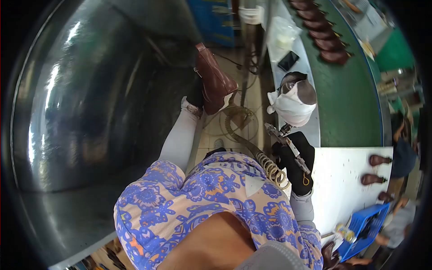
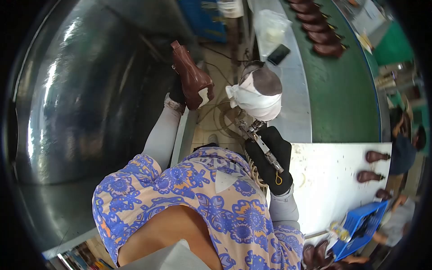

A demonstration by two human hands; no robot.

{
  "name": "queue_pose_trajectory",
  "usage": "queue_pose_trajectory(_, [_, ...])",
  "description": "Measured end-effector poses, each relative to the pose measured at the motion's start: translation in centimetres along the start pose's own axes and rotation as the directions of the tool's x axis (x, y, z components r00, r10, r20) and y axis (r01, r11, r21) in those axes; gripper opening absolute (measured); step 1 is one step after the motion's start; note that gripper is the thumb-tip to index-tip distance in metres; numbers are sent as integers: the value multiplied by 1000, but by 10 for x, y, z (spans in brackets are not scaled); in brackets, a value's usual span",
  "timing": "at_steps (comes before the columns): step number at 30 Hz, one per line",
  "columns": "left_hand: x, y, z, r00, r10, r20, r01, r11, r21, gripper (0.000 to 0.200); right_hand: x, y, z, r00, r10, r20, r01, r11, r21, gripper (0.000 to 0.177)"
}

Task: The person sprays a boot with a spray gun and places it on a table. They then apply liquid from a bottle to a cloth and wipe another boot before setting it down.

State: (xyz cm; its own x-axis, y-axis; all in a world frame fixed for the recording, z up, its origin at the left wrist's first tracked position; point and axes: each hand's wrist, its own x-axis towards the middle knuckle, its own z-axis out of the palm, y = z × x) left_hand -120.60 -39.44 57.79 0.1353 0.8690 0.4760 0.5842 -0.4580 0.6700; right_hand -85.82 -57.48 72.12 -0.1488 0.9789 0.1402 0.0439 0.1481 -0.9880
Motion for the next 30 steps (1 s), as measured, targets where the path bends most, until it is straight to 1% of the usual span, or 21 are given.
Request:
queue_pose_trajectory(5, [-42, -36, -56, 985, -142, -99, 110, 955, -277, 64, 26, -19, 48, 965, -52, 258, 58, 998, -17, 14])
queue_pose_trajectory(6, [-48, -42, -64, 980, -157, -123, 110, 940, -324, 60, 31, -19, 59, 943, -171, 285, 177, 984, 5, 14])
queue_pose_trajectory(7, [-55, -48, -70, 973, -177, -148, 112, 923, -367, 56, 33, -19, 66, 935, -174, 308, 181, 983, 5, 14])
queue_pose_trajectory(9, [-44, -72, -72, 968, -190, -164, 100, 891, -442, 48, 63, -19, 75, 974, -118, 195, 143, 982, -123, 15])
queue_pose_trajectory(10, [-46, -73, -78, 965, -193, -179, 88, 877, -472, 45, 63, -24, 79, 983, -94, 159, 107, 992, -71, 16])
queue_pose_trajectory(11, [-48, -76, -82, 962, -194, -193, 74, 864, -498, 42, 63, -26, 81, 991, 14, 134, -22, 998, 62, 14])
queue_pose_trajectory(12, [-51, -81, -85, 960, -190, -204, 56, 847, -529, 39, 64, -24, 85, 991, -14, 137, 15, 1000, -6, 11])
queue_pose_trajectory(13, [-47, -66, -90, 958, -195, -212, 55, 846, -530, 39, 66, -22, 89, 989, -41, 139, 51, 996, -74, 14])
queue_pose_trajectory(15, [-32, -17, -101, 879, -422, -222, 233, 786, -572, 83, 67, -22, 92, 967, -42, 253, 78, 988, -135, 13])
queue_pose_trajectory(16, [-28, -61, -77, 880, -429, -205, 235, 766, -598, 83, 84, 5, 99, 962, -51, 269, 98, 982, -163, 14])
queue_pose_trajectory(18, [-40, -95, -73, 957, -92, -274, 43, 983, -177, 76, 86, -1, 106, 954, -40, 297, 69, 994, -90, 15])
queue_pose_trajectory(19, [-38, -74, -83, 957, -95, -275, 48, 984, -171, 76, 84, -12, 109, 954, -61, 293, 91, 992, -88, 15])
queue_pose_trajectory(20, [-30, -43, -93, 924, -288, -252, 138, 865, -483, 73, 85, -10, 109, 959, -56, 277, 85, 992, -91, 15])
queue_pose_trajectory(21, [-26, -27, -99, 873, -457, -169, 194, 643, -741, 70, 87, -7, 107, 964, -53, 261, 80, 992, -94, 16])
queue_pose_trajectory(22, [-27, -36, -99, 873, -458, -169, 194, 644, -740, 70, 87, -6, 105, 967, -27, 252, 46, 996, -70, 15])
queue_pose_trajectory(23, [-25, -54, -98, 912, -239, -334, 49, 870, -490, 49, 93, -6, 104, 968, -21, 250, 39, 997, -67, 15])
queue_pose_trajectory(24, [-27, -73, -96, 905, 29, -424, -114, 978, -177, 36, 95, -5, 103, 964, -52, 260, 84, 990, -113, 14])
queue_pose_trajectory(25, [-32, -93, -94, 905, 29, -425, -115, 977, -178, 36, 96, -2, 101, 958, -82, 273, 129, 979, -159, 13])
queue_pose_trajectory(27, [-43, -122, -97, 980, -161, -120, 140, 977, -162, 36, 94, -6, 101, 959, -90, 269, 155, 960, -233, 13])
queue_pose_trajectory(29, [-48, -129, -99, 973, -171, -157, 159, 984, -86, 38, 92, -11, 106, 980, -52, 191, 64, 996, -55, 14])
queue_pose_trajectory(30, [-51, -131, -103, 964, -174, -199, 177, 984, -6, 45, 90, -13, 106, 967, -104, 234, 123, 990, -67, 15])
